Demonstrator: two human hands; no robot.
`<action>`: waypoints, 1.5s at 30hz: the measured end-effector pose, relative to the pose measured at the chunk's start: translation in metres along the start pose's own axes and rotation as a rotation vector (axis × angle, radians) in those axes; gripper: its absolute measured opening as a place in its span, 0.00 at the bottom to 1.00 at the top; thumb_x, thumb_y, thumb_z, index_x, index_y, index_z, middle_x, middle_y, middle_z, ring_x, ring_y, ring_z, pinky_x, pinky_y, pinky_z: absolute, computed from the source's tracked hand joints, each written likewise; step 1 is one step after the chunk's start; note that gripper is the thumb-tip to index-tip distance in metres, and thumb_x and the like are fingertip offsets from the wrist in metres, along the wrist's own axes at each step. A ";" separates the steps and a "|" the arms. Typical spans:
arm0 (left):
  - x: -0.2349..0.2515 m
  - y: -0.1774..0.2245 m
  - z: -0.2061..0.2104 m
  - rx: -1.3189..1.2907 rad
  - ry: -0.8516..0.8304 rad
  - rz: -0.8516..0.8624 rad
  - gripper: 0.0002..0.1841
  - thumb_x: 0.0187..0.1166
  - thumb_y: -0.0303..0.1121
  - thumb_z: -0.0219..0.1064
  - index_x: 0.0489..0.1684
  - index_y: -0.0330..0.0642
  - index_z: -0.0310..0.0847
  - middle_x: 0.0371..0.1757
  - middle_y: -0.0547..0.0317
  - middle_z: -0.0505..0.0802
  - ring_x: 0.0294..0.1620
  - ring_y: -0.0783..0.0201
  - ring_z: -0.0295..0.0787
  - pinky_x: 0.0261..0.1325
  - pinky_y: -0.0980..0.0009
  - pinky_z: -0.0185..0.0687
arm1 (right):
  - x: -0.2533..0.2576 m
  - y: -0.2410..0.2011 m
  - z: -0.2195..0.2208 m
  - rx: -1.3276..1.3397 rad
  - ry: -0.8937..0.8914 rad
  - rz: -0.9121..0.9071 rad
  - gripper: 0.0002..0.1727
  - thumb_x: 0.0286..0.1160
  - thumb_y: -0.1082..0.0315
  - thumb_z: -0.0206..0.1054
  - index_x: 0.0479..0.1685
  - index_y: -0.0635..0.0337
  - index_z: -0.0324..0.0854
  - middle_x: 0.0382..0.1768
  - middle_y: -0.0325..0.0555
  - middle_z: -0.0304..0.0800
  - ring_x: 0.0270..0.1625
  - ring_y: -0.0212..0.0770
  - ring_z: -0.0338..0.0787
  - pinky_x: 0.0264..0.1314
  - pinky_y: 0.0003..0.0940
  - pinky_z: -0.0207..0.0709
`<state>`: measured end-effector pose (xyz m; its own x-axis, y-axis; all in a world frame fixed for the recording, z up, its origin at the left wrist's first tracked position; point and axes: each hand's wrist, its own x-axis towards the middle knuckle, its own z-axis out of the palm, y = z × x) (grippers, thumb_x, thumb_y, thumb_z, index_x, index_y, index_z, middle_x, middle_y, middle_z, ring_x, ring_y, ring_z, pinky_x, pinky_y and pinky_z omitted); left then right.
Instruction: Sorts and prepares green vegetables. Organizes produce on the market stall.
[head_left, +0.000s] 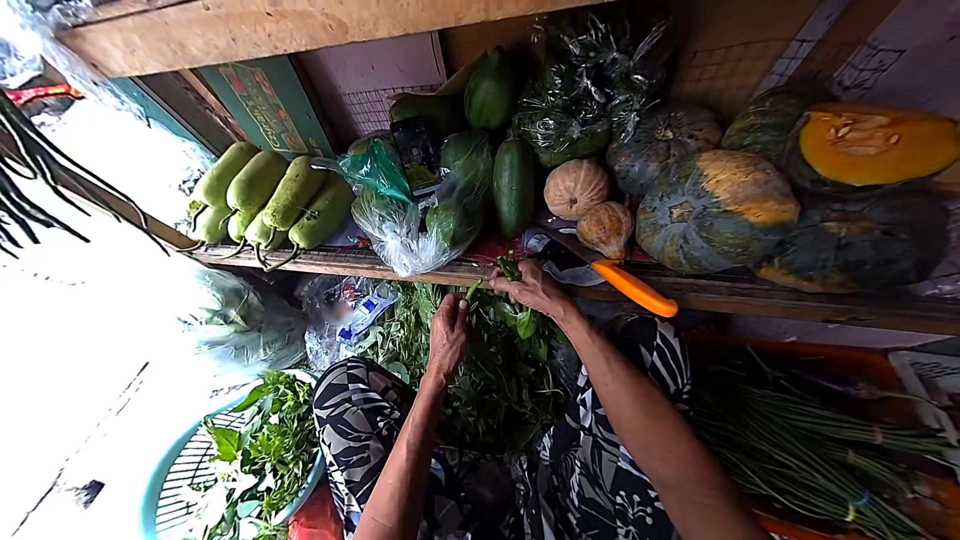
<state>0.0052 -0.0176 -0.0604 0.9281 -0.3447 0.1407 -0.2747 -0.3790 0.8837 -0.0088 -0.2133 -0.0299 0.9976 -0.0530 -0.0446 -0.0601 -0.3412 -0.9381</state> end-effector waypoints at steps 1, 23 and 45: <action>0.000 -0.001 -0.001 -0.013 0.001 -0.006 0.16 0.91 0.30 0.50 0.57 0.28 0.82 0.40 0.53 0.89 0.39 0.70 0.84 0.50 0.71 0.80 | 0.001 0.001 -0.001 0.026 0.004 0.005 0.14 0.79 0.63 0.73 0.50 0.67 0.85 0.31 0.43 0.88 0.24 0.28 0.78 0.32 0.25 0.76; 0.007 0.013 -0.012 -0.005 0.102 0.005 0.12 0.88 0.32 0.59 0.49 0.33 0.87 0.36 0.58 0.90 0.36 0.74 0.83 0.47 0.72 0.79 | 0.001 -0.001 0.002 -0.121 0.159 0.008 0.22 0.63 0.56 0.85 0.40 0.67 0.87 0.33 0.54 0.88 0.36 0.48 0.86 0.45 0.52 0.79; 0.024 0.004 -0.009 -0.115 -0.114 -0.010 0.11 0.86 0.34 0.65 0.55 0.37 0.80 0.37 0.60 0.89 0.33 0.72 0.82 0.42 0.70 0.80 | 0.000 -0.003 0.015 -0.107 0.031 -0.055 0.14 0.77 0.64 0.74 0.48 0.69 0.87 0.33 0.50 0.87 0.30 0.37 0.82 0.43 0.37 0.79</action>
<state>0.0289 -0.0199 -0.0491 0.8943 -0.4392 0.0854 -0.2284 -0.2841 0.9312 -0.0080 -0.1980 -0.0318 0.9980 -0.0600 0.0185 -0.0101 -0.4428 -0.8965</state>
